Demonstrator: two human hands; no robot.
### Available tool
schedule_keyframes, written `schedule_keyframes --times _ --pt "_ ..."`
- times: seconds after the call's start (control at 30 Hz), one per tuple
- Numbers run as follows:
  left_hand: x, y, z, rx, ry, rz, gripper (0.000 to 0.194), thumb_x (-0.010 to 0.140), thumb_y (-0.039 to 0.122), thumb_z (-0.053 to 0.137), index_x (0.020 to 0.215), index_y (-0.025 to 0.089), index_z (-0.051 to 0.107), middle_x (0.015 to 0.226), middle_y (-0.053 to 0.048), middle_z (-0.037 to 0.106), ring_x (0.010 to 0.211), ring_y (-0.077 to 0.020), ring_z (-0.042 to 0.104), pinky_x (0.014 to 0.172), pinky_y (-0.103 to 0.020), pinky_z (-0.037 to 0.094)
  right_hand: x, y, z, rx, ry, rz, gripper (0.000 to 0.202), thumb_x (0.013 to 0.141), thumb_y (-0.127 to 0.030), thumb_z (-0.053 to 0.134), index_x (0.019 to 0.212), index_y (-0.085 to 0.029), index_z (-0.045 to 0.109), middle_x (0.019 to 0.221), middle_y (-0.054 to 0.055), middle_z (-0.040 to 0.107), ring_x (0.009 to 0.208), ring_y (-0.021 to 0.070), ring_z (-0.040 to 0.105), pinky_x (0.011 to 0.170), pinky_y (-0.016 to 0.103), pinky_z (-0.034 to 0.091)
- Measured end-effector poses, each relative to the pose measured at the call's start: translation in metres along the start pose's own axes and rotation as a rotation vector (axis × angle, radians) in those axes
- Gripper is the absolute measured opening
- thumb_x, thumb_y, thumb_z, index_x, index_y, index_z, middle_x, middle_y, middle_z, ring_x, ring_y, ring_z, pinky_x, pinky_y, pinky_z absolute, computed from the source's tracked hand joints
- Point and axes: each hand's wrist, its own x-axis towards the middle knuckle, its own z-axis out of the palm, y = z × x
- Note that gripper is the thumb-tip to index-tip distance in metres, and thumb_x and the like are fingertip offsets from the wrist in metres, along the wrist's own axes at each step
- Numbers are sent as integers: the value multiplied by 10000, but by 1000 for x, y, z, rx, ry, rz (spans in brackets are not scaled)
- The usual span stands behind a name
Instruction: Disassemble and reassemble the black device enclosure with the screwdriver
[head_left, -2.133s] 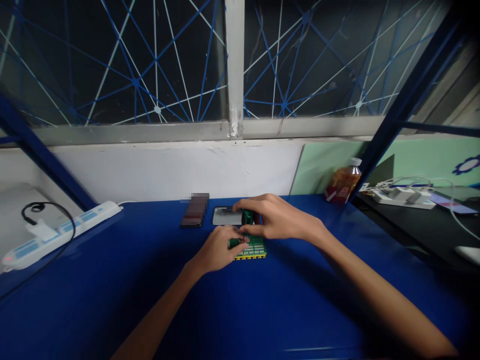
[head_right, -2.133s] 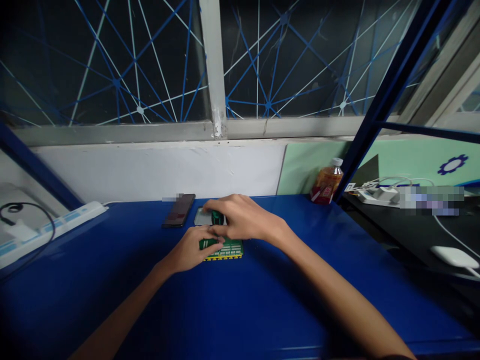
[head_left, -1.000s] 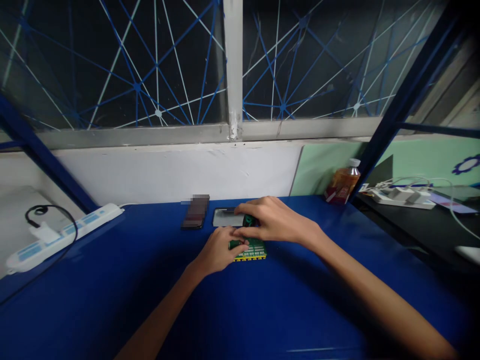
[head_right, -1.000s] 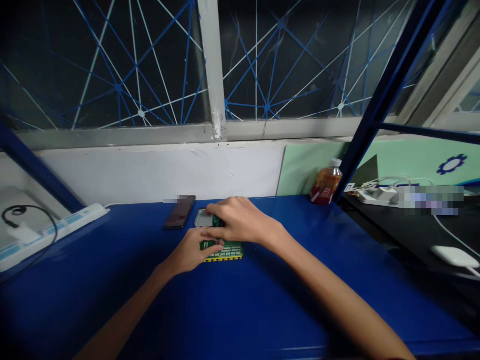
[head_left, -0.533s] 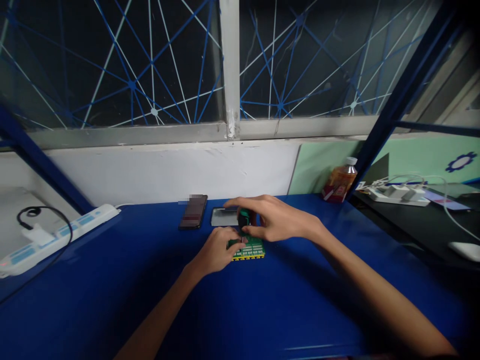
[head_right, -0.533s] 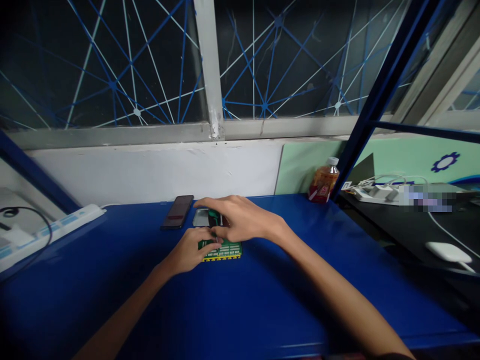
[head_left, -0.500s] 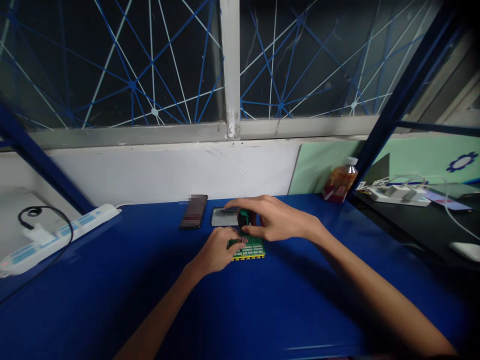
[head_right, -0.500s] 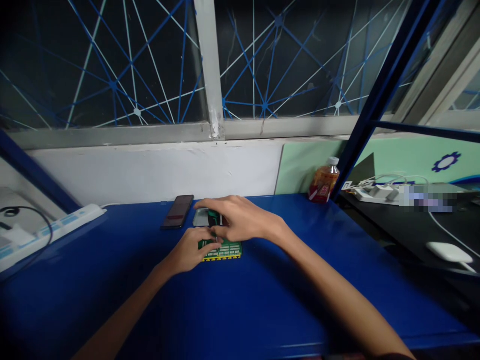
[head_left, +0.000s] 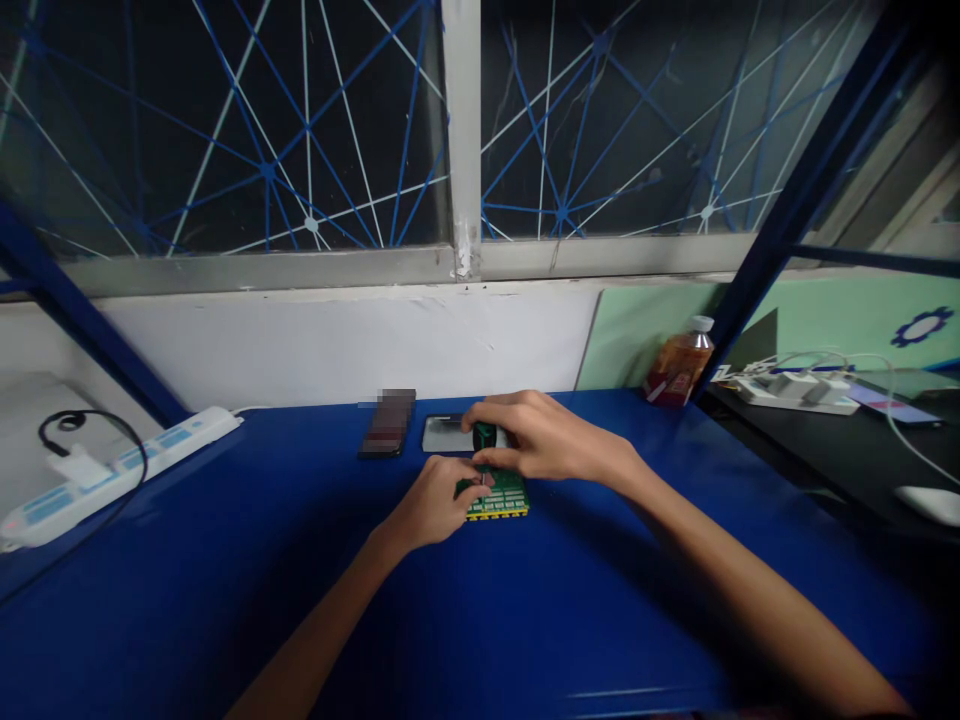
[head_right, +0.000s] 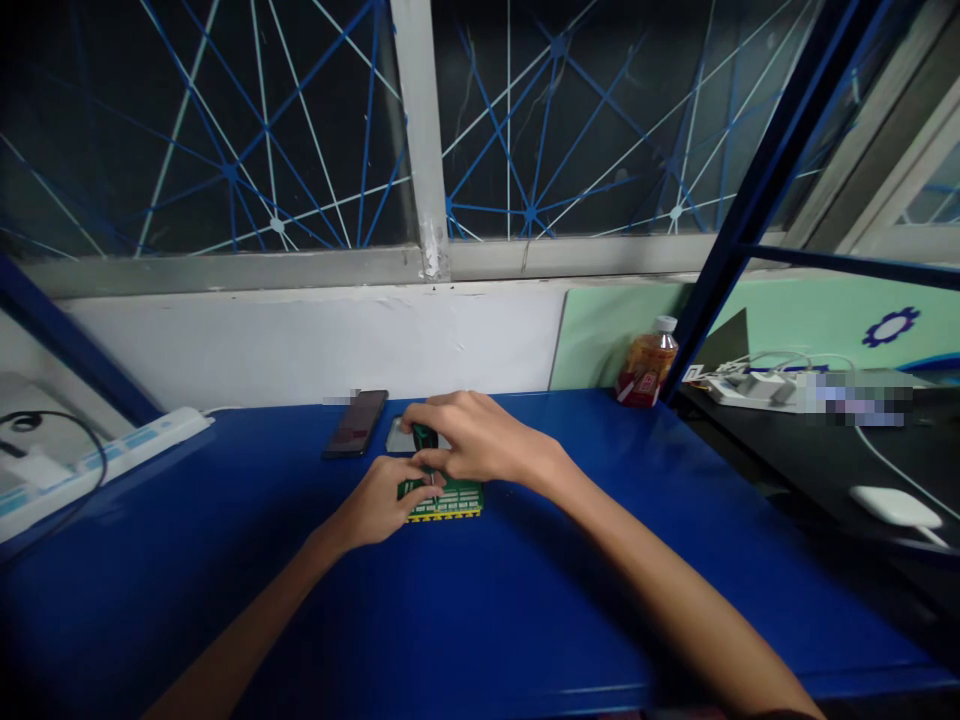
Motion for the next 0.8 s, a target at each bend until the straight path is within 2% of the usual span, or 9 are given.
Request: schedule_keyframes --times 0.23,0.4,0.53,0.63,0.8 --pt "-1 -4 3 -54 43 22 177 853 211 545 872 170 716 865 -47 724 810 -207 667 725 -305 477 2 5 5 -38 15 35 292 832 -377 568 1048 -182 578 757 35 613 595 132 466 555 283 280" --pt "-1 -8 2 -44 26 24 169 833 226 561 882 171 714 898 -61 706 808 -208 657 730 -325 492 4 10 9 158 -45 25 354 825 -304 564 1153 -179 519 645 -17 563 532 103 454 519 253 303" --pt "-2 -14 0 -1 39 80 230 808 281 621 1006 188 691 1021 -70 681 929 -226 627 827 -364 480 0 16 -4 222 22 60 355 825 -283 548 1162 -178 505 675 -8 604 539 105 486 525 243 344" --pt "-3 -16 2 65 -1 99 320 788 324 657 1088 211 664 1085 -62 654 971 -235 601 874 -399 457 -7 26 -19 183 105 131 327 820 -271 553 1131 -180 509 682 -2 630 541 111 522 557 246 381" --pt "-4 -13 5 190 -74 102 407 747 408 702 1112 234 655 1159 -68 615 1046 -280 551 905 -463 414 -18 52 -32 125 27 273 318 760 -247 602 1064 -166 551 543 -14 621 493 138 564 508 244 396"
